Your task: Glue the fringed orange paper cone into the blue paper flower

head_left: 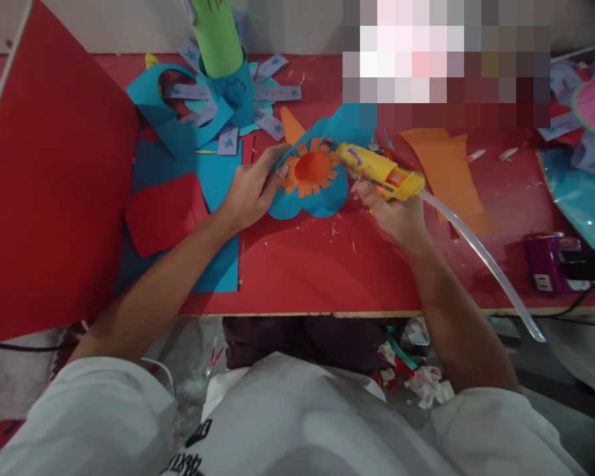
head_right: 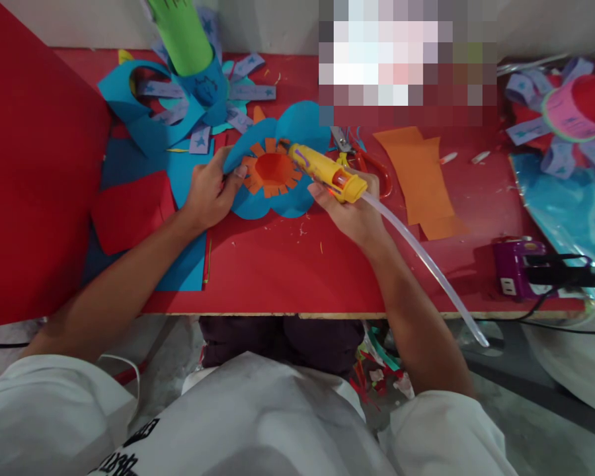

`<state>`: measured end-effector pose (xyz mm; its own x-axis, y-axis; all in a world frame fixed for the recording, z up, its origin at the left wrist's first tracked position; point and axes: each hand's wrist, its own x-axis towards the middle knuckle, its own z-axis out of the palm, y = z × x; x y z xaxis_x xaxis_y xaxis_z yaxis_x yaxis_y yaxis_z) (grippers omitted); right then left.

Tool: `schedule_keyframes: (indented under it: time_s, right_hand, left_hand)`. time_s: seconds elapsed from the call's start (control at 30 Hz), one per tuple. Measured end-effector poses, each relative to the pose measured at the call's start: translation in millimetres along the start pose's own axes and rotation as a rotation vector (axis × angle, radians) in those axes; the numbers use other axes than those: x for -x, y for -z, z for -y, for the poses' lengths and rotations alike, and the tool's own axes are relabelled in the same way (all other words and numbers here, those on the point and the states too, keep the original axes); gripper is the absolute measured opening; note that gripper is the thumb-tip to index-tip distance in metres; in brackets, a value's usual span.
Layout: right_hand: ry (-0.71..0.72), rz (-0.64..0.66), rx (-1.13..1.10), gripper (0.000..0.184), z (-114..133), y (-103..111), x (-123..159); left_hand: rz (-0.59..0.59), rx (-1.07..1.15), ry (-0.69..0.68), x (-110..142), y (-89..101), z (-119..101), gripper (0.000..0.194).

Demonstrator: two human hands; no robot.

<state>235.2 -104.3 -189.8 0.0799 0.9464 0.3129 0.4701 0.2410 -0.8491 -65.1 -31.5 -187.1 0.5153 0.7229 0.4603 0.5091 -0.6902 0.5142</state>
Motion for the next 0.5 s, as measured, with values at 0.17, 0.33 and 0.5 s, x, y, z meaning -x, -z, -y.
schedule_keyframes:
  time_s: [0.17, 0.33, 0.5]
  right_hand:
    - [0.016, -0.063, 0.051, 0.054, -2.9, -0.5, 0.0]
    - [0.022, -0.032, 0.027, 0.054, 1.6, -2.9, 0.7]
    - [0.006, 0.023, 0.022, 0.047, -3.1, -3.0, -0.9]
  left_hand:
    - [-0.015, -0.008, -0.007, 1.2, -1.4, 2.0, 0.058]
    - [0.016, -0.017, 0.016, 2.8, -0.6, 3.1, 0.051]
    - [0.001, -0.006, -0.028, 2.0, 0.1, 0.1, 0.055]
